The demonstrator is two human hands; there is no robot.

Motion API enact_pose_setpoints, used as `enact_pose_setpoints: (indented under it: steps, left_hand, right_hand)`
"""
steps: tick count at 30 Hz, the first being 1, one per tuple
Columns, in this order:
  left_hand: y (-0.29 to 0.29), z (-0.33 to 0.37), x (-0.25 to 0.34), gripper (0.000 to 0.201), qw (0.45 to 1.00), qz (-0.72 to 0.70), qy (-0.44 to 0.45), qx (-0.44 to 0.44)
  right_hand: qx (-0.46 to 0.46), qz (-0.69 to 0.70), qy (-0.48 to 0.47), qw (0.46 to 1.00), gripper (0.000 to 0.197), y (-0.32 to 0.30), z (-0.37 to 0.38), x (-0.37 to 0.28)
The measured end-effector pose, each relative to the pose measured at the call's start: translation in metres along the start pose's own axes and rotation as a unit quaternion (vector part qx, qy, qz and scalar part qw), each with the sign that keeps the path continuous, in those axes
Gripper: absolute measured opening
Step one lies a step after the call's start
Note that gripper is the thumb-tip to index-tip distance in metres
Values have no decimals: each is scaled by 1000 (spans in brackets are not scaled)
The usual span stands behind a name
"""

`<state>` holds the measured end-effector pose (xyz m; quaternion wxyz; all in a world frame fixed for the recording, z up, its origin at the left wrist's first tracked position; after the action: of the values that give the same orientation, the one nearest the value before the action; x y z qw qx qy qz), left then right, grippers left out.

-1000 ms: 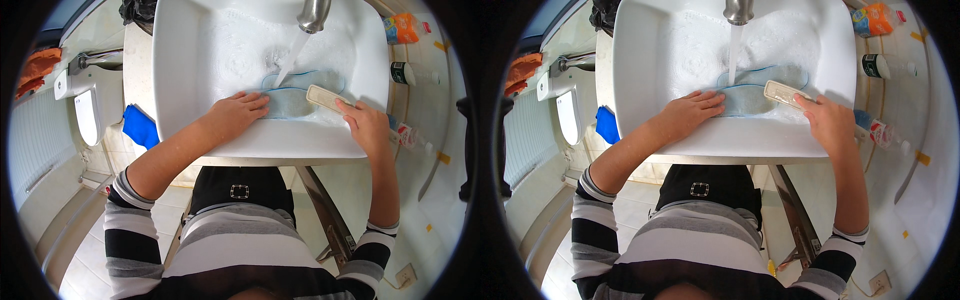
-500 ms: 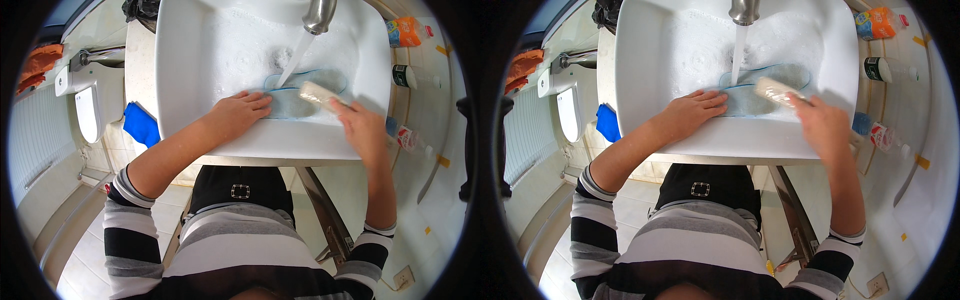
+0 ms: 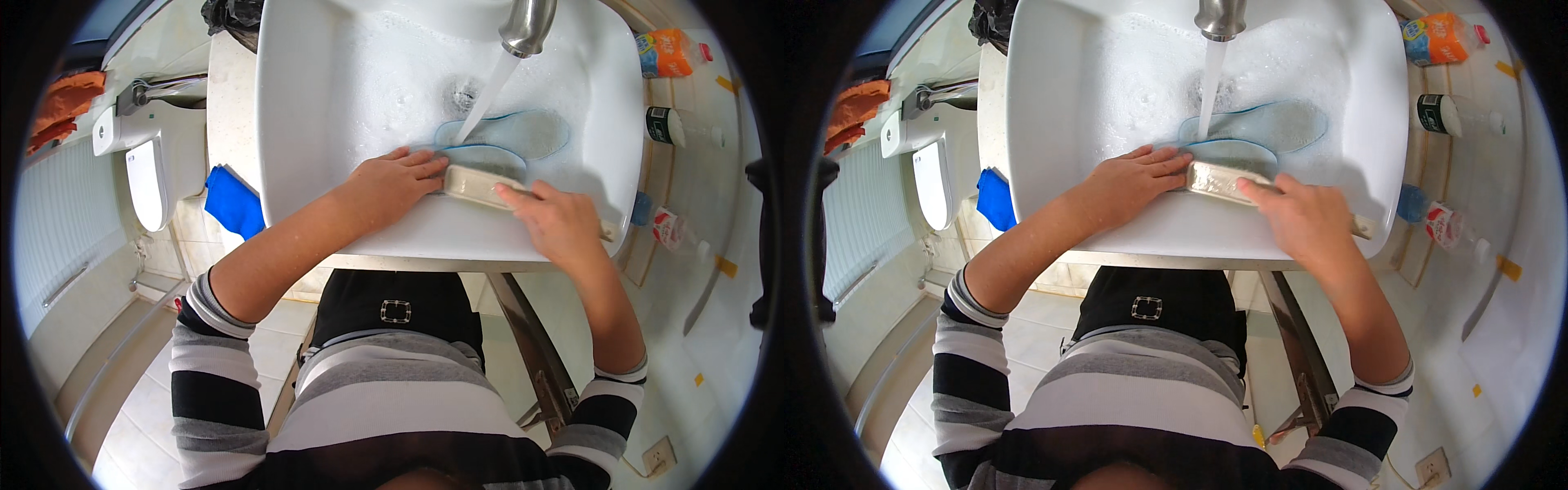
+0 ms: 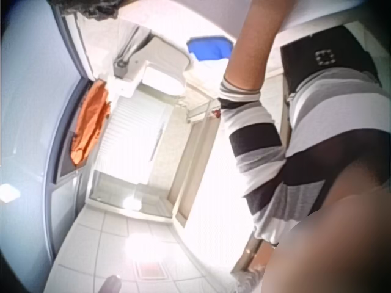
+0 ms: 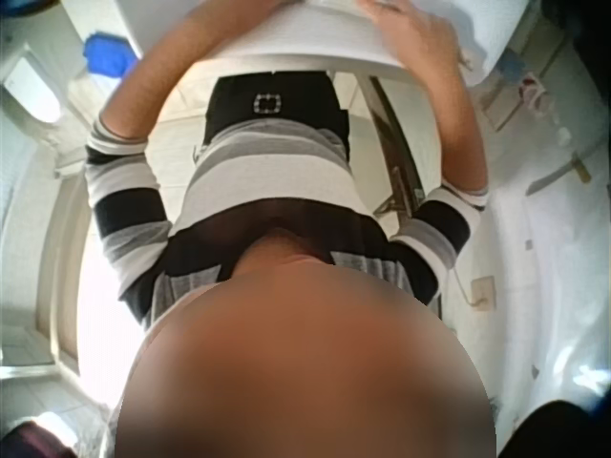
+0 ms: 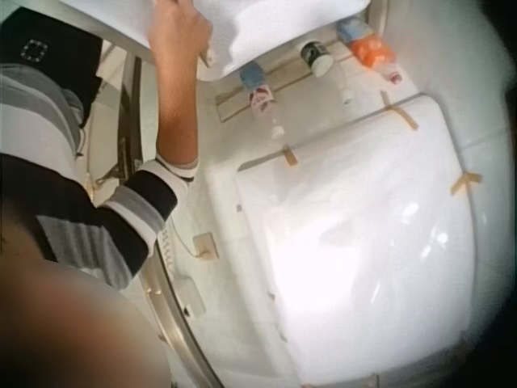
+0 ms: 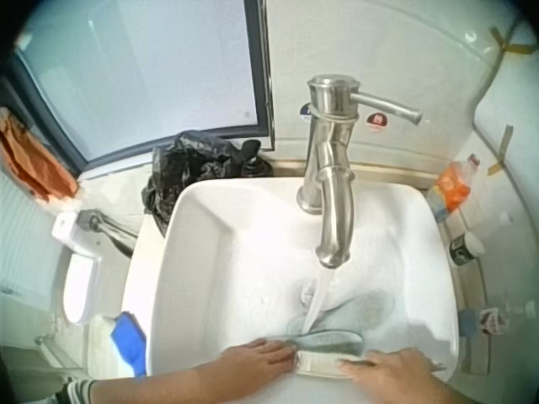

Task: The person scrubs two light-blue shoe insoles in a sink using a brush and running water, then rinses them and applies a white cleaning liquid from a bottle. The insoles are handled one at a time and rinsed under the tap.

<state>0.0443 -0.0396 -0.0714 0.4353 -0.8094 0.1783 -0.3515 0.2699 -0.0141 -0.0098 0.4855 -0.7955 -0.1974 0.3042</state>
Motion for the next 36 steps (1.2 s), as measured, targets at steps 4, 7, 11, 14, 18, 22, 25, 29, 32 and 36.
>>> enact_pose_setpoints:
  steps: [4, 7, 11, 14, 18, 22, 25, 29, 32, 36]
  left_hand:
    - [-5, -4, 1, 39, 1000, -1, 3, 16]
    - [-9, -16, -3, 36, 1000, -9, -15, 17]
    - [-10, -34, -9, 33, 998, 32, -27, -39]
    - [-8, -35, -9, 31, 998, 44, -16, -33]
    - [-5, -39, -12, 31, 999, 48, -7, -17]
    - [-5, -41, -15, 29, 999, 31, -6, -6]
    - [-6, -37, -14, 29, 999, 40, -9, -29]
    - [-8, -35, -12, 30, 999, 18, -14, -45]
    - [-8, -40, -12, 31, 999, 27, -17, -27]
    - [-6, -39, -13, 32, 999, 30, -15, -16]
  right_hand:
    - [36, 17, 119, 992, 41, -3, -1, 22]
    - [16, -16, 188, 982, 42, -18, -11, 43]
    - [64, 64, 87, 992, 42, -14, -3, 18]
    - [70, 40, -11, 997, 39, 9, 19, -17]
    - [16, 45, 62, 997, 38, 1, 25, -4]
    - [-4, 49, 129, 990, 39, -23, 13, 20]
    - [-6, 47, 77, 996, 41, -14, 18, 4]
    - [-11, 25, 12, 1000, 43, 6, 30, -19]
    - [-12, 12, 81, 997, 42, -10, 22, 1]
    - [-30, 1, 189, 982, 42, -24, 8, 20]
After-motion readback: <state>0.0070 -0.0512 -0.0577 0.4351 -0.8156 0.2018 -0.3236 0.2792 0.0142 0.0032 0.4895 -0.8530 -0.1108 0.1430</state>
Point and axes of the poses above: each hand's wrist, its own z-axis towards the middle knuckle, its own y-axis out of the palm, x = y × z, the point moved 4 cm from there along z, towards the middle knuckle, and after that the axes turned 4 degrees about -x, right-handed, at the moved point
